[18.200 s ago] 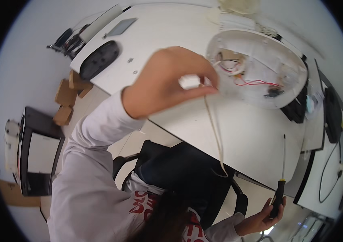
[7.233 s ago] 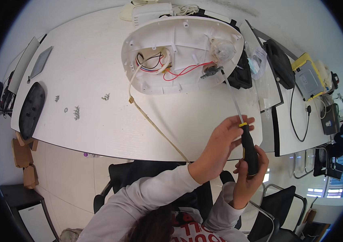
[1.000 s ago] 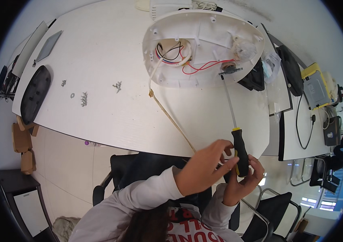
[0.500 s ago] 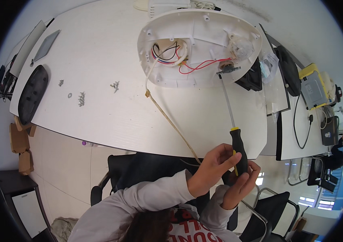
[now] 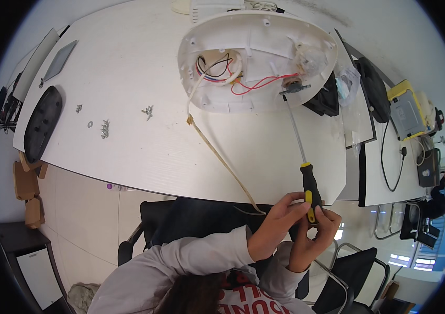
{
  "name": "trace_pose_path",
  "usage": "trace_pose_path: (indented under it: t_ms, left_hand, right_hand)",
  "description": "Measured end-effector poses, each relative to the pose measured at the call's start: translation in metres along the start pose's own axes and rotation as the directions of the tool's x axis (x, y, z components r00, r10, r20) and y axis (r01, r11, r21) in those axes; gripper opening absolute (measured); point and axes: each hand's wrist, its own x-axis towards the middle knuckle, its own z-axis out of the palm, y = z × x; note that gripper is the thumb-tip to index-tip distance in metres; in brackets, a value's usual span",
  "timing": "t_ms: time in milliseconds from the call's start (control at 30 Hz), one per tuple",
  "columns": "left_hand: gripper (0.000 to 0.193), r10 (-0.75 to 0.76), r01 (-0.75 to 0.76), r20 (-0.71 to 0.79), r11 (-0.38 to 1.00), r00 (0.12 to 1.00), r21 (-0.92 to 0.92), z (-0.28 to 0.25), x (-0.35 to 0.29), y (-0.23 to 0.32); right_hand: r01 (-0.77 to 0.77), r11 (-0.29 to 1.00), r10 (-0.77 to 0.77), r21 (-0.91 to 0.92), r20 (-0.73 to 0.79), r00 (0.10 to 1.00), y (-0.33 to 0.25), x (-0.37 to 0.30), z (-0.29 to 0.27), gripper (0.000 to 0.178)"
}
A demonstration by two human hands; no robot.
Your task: The person uses a screwdriver to tighten screws into a white plastic housing containing wires and electronic components. They repeatedly pick up screws from the table, insert them into the housing, and turn the screwdriver to secure them.
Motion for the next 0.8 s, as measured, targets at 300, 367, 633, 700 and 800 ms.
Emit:
trace_pose_path:
  t_ms: [300, 367, 633, 700, 800]
  left_hand:
    - [0.041, -0.022, 0.025, 0.093, 0.999, 0.995, -0.037, 0.007, 0.006, 0.012]
    - [0.043, -0.032, 0.035, 0.102, 0.999, 0.994, -0.029, 0.007, 0.006, 0.012]
    - [0.042, -0.110, 0.121, 0.087, 0.984, 0.990, -0.129, 0.006, 0.004, 0.011]
    - [0.040, -0.072, 0.079, 0.058, 0.988, 0.996, -0.132, 0.009, 0.002, 0.014]
    - [0.040, -0.014, 0.018, 0.040, 0.995, 0.999, -0.101, 0.013, 0.000, 0.017]
  right_hand:
    - [-0.163, 0.941, 0.202, 0.295, -0.108, 0.973, -0.004, 0.003, 0.002, 0.039]
    - [-0.311, 0.933, 0.305, 0.178, 0.064, 0.950, -0.004, 0.003, -0.004, 0.056]
    - [-0.086, 0.996, 0.086, 0.002, 0.009, 0.996, -0.001, -0.002, -0.002, 0.038]
    - [-0.008, 1.000, 0.007, -0.022, -0.024, 1.000, 0.000, 0.000, -0.001, 0.045]
    - [0.009, 0.998, -0.010, -0.059, -0.012, 1.000, -0.002, 0.001, -0.003, 0.050]
